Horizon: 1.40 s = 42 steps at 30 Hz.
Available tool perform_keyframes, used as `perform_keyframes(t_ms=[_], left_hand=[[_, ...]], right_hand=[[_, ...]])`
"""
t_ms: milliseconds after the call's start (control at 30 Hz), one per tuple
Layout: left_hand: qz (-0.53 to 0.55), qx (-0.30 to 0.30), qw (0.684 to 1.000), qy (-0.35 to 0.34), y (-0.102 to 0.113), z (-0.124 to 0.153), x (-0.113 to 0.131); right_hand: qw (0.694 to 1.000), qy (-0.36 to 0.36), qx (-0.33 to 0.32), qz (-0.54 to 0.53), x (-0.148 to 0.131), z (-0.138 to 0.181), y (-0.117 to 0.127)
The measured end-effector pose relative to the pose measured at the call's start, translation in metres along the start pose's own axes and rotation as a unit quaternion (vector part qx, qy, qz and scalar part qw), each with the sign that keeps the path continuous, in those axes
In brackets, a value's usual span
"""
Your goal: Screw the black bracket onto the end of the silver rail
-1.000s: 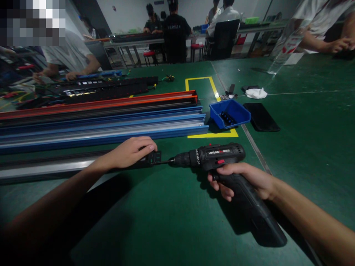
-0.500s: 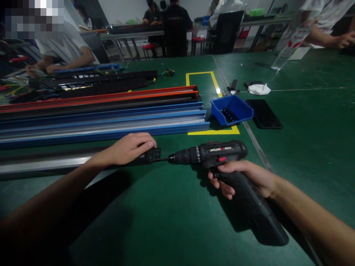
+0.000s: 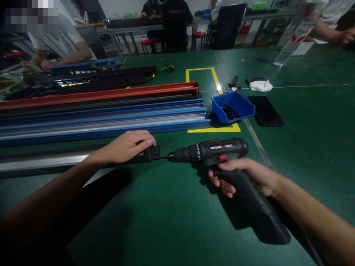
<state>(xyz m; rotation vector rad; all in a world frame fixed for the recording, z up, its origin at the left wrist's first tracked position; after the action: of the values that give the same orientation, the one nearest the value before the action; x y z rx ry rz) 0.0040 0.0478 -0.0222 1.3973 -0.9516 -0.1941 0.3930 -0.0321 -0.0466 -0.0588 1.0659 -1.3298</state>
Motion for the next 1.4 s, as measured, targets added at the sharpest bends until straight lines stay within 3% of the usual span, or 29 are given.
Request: perform_keyframes(t_ms=[1400], left_hand=[[-0.002, -0.005, 1.000, 0.006, -0.0008, -0.0002, -0.0007]], right_hand=[[1.000, -0.001, -0.014, -0.010, 0.0006, -0.0020, 0.0044]])
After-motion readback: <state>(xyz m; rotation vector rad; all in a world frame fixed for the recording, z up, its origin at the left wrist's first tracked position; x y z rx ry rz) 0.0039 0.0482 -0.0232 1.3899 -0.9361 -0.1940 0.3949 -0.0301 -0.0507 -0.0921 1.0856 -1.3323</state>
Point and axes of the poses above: each hand's wrist, its own z-axis away from the middle knuckle, its own y-axis out of the back of the hand, x = y × z, the point moved 1 cm from there along -z, towards the middle knuckle, and after that the axes turned 6 degrees about x, right-handed, at the moved point
